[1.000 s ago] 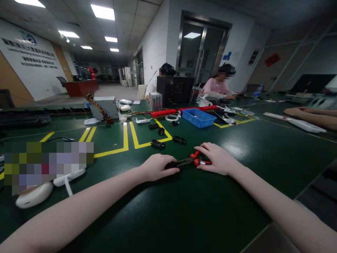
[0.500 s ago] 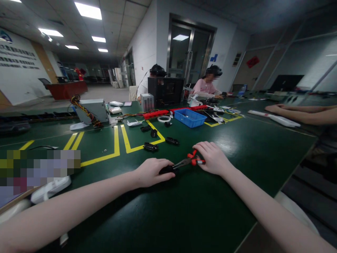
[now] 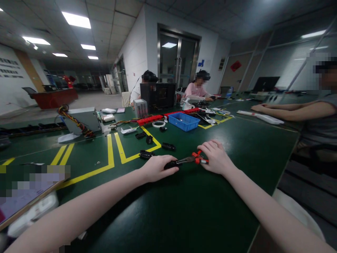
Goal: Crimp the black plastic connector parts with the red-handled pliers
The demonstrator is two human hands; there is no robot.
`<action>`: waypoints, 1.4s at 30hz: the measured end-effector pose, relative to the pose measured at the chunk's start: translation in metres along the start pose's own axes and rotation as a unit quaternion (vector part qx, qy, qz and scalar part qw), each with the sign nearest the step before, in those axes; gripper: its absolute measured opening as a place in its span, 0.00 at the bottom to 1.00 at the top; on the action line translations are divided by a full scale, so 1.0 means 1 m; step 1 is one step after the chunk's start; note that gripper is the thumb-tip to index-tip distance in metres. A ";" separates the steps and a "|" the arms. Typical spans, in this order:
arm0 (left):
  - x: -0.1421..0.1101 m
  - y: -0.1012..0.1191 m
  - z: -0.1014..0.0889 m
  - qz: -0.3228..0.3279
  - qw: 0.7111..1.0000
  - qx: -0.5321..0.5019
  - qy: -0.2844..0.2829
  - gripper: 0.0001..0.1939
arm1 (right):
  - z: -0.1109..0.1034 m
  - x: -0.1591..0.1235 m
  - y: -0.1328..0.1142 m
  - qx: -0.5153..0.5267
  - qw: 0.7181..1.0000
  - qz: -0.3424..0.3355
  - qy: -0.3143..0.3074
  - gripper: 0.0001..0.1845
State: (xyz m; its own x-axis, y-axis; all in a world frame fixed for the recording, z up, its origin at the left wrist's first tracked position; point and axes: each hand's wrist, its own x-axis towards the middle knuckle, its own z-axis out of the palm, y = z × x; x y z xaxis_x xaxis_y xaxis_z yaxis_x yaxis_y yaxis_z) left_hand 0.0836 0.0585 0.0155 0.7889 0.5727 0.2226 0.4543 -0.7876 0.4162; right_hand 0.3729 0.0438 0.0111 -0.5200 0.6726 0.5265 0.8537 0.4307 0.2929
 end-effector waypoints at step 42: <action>0.001 -0.007 0.018 -0.005 1.000 0.024 0.009 0.23 | -0.010 -0.010 -0.007 0.083 0.990 0.046 -0.099 0.15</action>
State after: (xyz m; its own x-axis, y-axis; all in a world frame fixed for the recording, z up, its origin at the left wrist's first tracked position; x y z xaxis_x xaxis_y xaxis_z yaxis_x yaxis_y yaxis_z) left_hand 0.0890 0.0602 -0.0029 0.7775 0.5834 0.2346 0.4813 -0.7923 0.3749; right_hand 0.3728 0.0281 0.0116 -0.4497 0.8118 0.3725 0.8897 0.4439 0.1066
